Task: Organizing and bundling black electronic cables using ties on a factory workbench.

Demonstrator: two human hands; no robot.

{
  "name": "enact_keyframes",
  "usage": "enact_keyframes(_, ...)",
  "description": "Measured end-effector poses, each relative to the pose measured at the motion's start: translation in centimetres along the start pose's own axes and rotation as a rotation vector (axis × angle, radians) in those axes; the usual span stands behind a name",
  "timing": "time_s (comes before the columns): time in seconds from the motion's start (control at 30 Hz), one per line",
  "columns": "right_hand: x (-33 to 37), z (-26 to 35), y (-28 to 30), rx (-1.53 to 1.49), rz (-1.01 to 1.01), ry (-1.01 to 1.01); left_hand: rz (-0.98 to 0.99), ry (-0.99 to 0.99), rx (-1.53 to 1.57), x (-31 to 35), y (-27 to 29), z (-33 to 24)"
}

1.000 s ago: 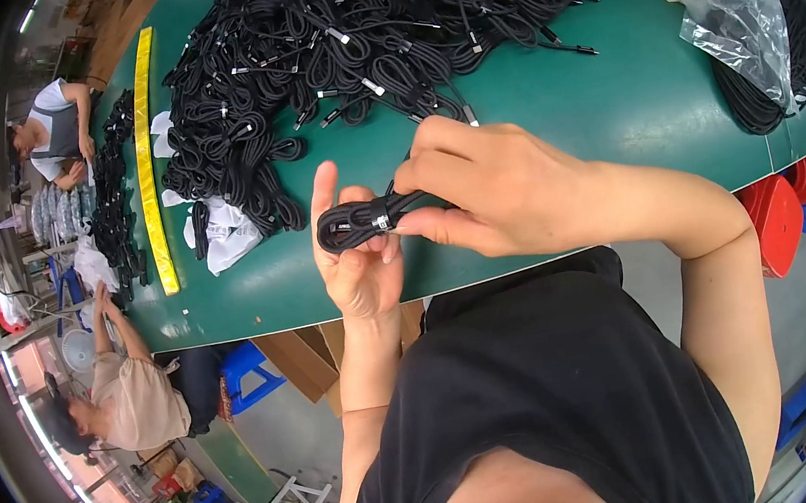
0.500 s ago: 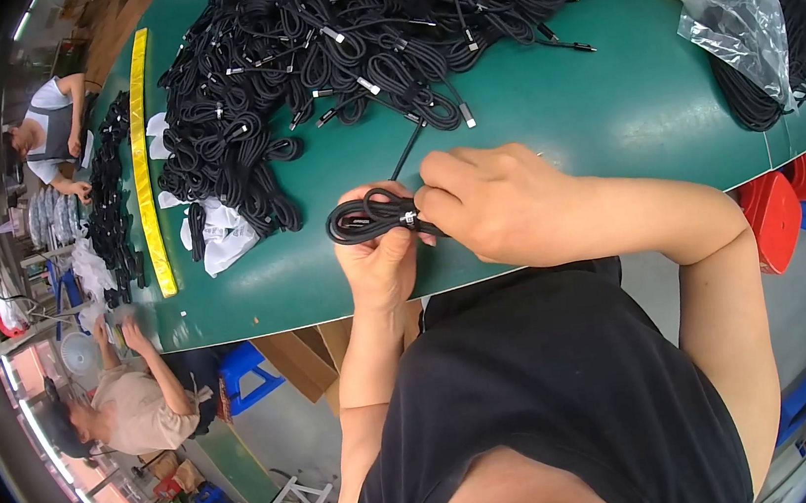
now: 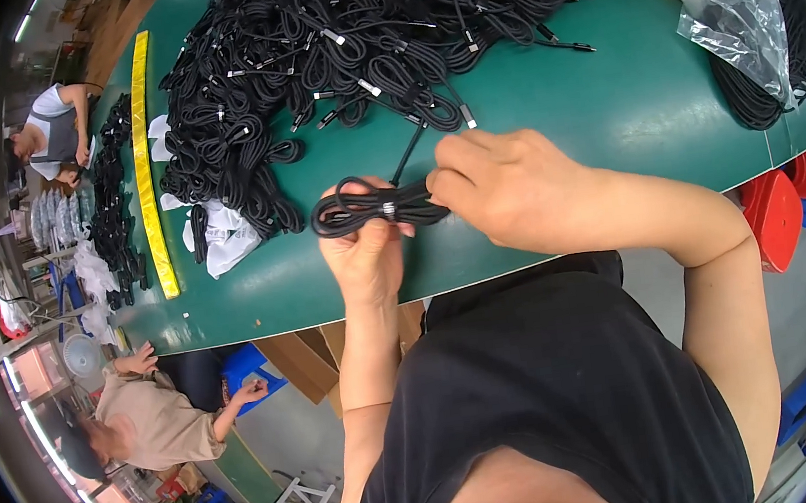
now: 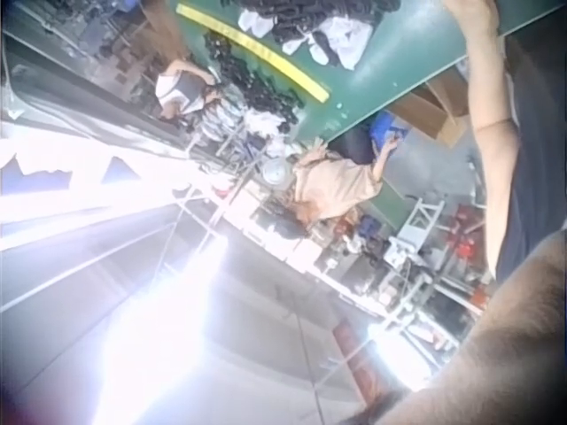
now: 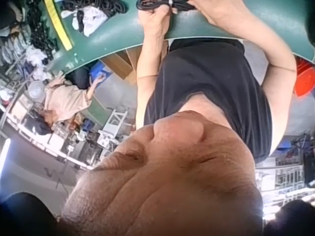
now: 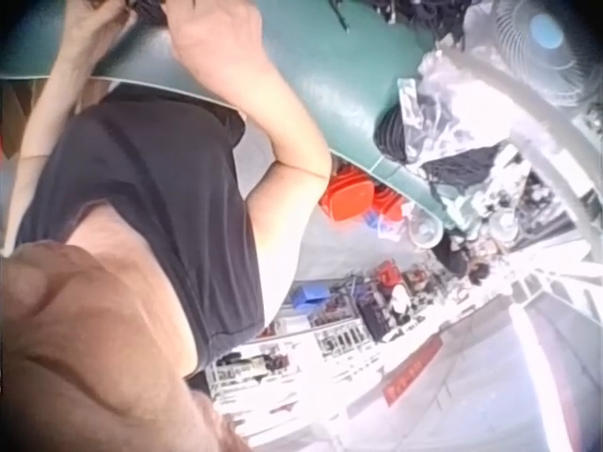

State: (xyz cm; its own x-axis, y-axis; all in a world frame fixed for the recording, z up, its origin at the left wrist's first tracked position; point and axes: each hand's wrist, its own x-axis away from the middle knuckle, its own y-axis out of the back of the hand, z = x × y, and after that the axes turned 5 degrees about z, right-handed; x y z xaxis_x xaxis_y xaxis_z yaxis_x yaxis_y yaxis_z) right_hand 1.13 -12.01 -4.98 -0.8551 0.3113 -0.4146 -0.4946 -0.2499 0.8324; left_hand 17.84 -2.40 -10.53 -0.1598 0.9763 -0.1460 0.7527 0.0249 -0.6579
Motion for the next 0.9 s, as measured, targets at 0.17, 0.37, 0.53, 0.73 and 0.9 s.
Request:
enact_keyframes(0.17,-0.3,0.6,-0.3,-0.013,-0.010,0.020,-0.020,0.089,0.018,0.0,-0.6,0.6)
enact_keyframes(0.37,0.0,0.5,0.1,-0.165,-0.052,-0.084,-0.060,0.029,0.009,0.0,0.1,0.1)
enact_keyframes(0.53,0.3,0.3,-0.2,-0.226,-0.038,-0.054,-0.059,0.101,-0.010,0.1,-0.4,0.9)
enact_keyframes(0.73,-0.2,2.0,-2.0,-0.127,-0.107,-0.005,-0.157,0.079,0.079,-0.5,-1.2,1.8)
enact_keyframes(0.9,0.9,0.6,-4.3,-0.179,-0.141,-0.063,-0.118,0.104,0.063,-0.7,-1.8,1.4)
